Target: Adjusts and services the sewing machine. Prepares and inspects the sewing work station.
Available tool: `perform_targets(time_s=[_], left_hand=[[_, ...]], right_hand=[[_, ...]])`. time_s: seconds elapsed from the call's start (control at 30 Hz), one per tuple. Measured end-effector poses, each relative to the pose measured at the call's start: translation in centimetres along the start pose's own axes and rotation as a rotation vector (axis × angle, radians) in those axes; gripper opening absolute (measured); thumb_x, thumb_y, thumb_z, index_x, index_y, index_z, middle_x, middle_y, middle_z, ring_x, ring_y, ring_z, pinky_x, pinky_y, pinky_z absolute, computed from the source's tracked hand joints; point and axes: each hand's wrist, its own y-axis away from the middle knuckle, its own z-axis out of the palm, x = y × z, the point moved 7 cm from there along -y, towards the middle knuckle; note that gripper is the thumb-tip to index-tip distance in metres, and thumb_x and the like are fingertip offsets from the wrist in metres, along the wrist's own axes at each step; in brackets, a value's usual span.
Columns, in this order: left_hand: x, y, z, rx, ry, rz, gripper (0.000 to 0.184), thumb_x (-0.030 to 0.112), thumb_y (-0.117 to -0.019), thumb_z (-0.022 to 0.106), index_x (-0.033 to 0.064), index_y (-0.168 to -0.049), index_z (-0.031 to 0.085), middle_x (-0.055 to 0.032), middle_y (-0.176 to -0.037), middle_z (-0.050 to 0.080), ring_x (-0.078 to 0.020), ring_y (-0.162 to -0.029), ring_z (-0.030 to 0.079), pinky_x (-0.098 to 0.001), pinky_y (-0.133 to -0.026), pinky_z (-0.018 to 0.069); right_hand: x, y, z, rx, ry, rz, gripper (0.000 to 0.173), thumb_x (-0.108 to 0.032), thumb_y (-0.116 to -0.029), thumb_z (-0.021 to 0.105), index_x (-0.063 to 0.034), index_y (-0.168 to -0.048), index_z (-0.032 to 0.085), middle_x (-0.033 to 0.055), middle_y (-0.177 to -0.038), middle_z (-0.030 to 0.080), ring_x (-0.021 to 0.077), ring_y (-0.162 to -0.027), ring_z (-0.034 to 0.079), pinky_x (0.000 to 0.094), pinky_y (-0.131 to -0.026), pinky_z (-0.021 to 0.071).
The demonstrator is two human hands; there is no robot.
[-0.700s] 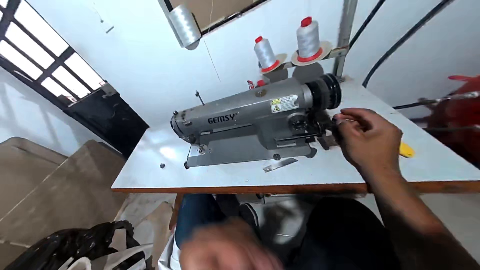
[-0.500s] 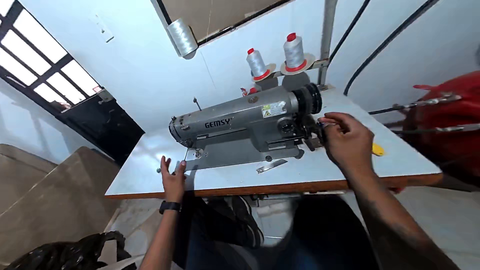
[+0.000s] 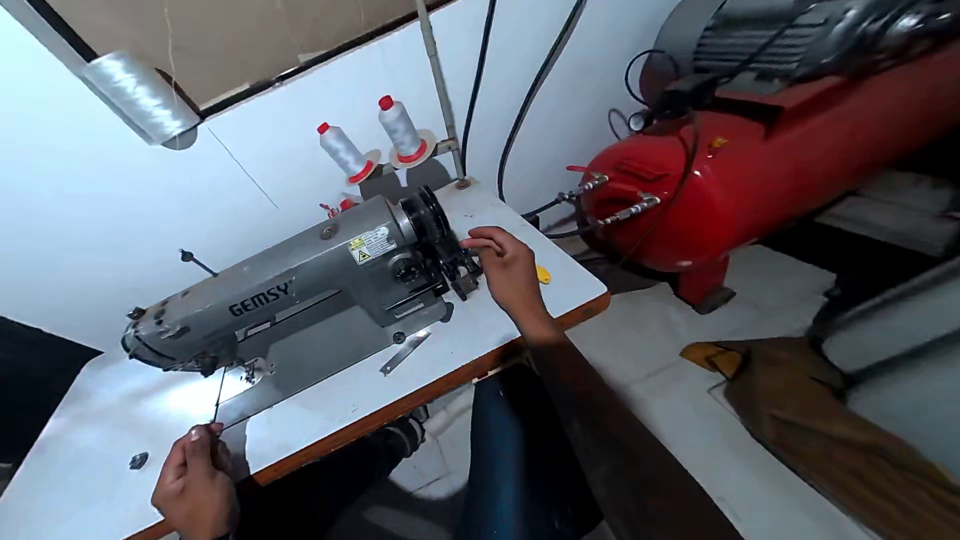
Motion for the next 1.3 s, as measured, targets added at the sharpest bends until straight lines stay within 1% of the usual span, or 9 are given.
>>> perform_targets(time_s=[0.13, 0.47, 0.57, 0.7, 0.8, 1.0, 1.13, 1.2, 1.3], left_hand=[[0.1, 0.1, 0.1, -0.012, 0.001, 0.004, 0.027, 0.017, -0.1091, 0.046, 0.0053, -0.096, 0.067, 0.0051, -0.064, 0.057, -0.0049, -0.046, 0.046, -0.0203, -0.042, 0.0415], [-0.4, 0.2, -0.7, -0.026, -0.069, 0.027, 0.028, 0.017, -0.1107, 0.042, 0.0057, -0.099, 0.064, 0.0072, -0.063, 0.054, -0.0053, -0.046, 0.047, -0.0221, -0.043, 0.0441], [-0.4, 0.3, -0.8, -0.036, -0.054, 0.074, 0.028, 0.017, -0.1104, 0.043, 0.0063, -0.098, 0.065, 0.0083, -0.061, 0.053, -0.0047, -0.045, 0.047, -0.0215, -0.042, 0.0433], [-0.2, 0.4, -0.8, -0.031, -0.058, 0.074, 0.027, 0.016, -0.1098, 0.044, 0.0057, -0.098, 0.065, 0.0077, -0.065, 0.055, -0.0042, -0.047, 0.049, -0.0208, -0.044, 0.0448], [0.1, 0.4, -0.6, -0.024, -0.064, 0.072, 0.027, 0.015, -0.1094, 0.042, 0.005, -0.097, 0.064, 0.0083, -0.066, 0.057, -0.0029, -0.047, 0.049, -0.0196, -0.045, 0.0452], [-0.5, 0.4, -0.8, -0.03, -0.05, 0.077, 0.026, 0.016, -0.11, 0.043, 0.0061, -0.097, 0.064, 0.0083, -0.064, 0.055, -0.0033, -0.046, 0.049, -0.0202, -0.044, 0.0451], [0.0, 0.5, -0.6, -0.03, -0.051, 0.092, 0.026, 0.015, -0.1096, 0.044, 0.0065, -0.096, 0.065, 0.0081, -0.066, 0.057, -0.0029, -0.047, 0.049, -0.0194, -0.044, 0.044], [0.0, 0.5, -0.7, -0.019, -0.044, 0.092, 0.026, 0.015, -0.1092, 0.045, 0.0065, -0.096, 0.066, 0.0083, -0.067, 0.058, -0.0026, -0.047, 0.049, -0.0187, -0.044, 0.0442], [0.0, 0.5, -0.7, -0.02, -0.033, 0.103, 0.026, 0.015, -0.1091, 0.045, 0.0054, -0.097, 0.066, 0.0078, -0.068, 0.059, -0.0024, -0.048, 0.049, -0.0185, -0.044, 0.0443]], right_hand=[[0.0, 0.1, 0.1, 0.005, 0.02, 0.021, 0.025, -0.018, -0.1041, 0.053, -0.0206, -0.121, 0.071, -0.0081, -0.106, 0.077, 0.0069, -0.092, 0.073, 0.0369, -0.079, 0.0621], [-1.5, 1.7, 0.4, 0.139, 0.329, -0.051, 0.018, -0.029, -0.1001, 0.062, -0.0247, -0.112, 0.075, -0.0109, -0.094, 0.077, 0.0024, -0.069, 0.067, 0.0316, -0.061, 0.0584], [-1.9, 2.7, 0.5, 0.091, 0.359, -0.056, 0.019, -0.029, -0.1031, 0.06, -0.0248, -0.116, 0.072, -0.0071, -0.09, 0.075, 0.0057, -0.063, 0.065, 0.0329, -0.054, 0.0557], [-2.2, 3.4, 0.4, 0.046, 0.432, -0.078, 0.023, -0.029, -0.105, 0.055, -0.0252, -0.12, 0.071, -0.0064, -0.093, 0.076, 0.0068, -0.066, 0.068, 0.0351, -0.056, 0.0572], [-2.8, 4.9, 0.3, -0.018, 0.455, -0.074, 0.026, -0.03, -0.1062, 0.053, -0.0234, -0.126, 0.069, -0.0009, -0.089, 0.073, 0.0126, -0.06, 0.064, 0.0394, -0.05, 0.0531], [-3.0, 5.0, 0.2, -0.005, 0.455, -0.115, 0.025, -0.028, -0.1048, 0.057, -0.0223, -0.124, 0.071, 0.0, -0.09, 0.074, 0.0122, -0.063, 0.065, 0.0386, -0.054, 0.0547], [-2.1, 1.7, 1.1, 0.026, 0.516, -0.142, 0.033, -0.038, -0.0926, 0.071, -0.0233, -0.122, 0.074, 0.0015, -0.115, 0.065, 0.0193, -0.103, 0.062, 0.0445, -0.085, 0.0543], [-1.7, 0.7, 1.9, -0.079, 0.543, -0.117, 0.041, -0.041, -0.0902, 0.075, -0.0227, -0.126, 0.071, 0.006, -0.118, 0.059, 0.025, -0.104, 0.059, 0.0489, -0.08, 0.0528], [-2.2, -1.0, 2.8, -0.202, 0.573, -0.103, 0.021, -0.036, -0.0953, 0.071, -0.0187, -0.107, 0.076, 0.0057, -0.111, 0.067, 0.0259, -0.1, 0.063, 0.0518, -0.081, 0.0535]])
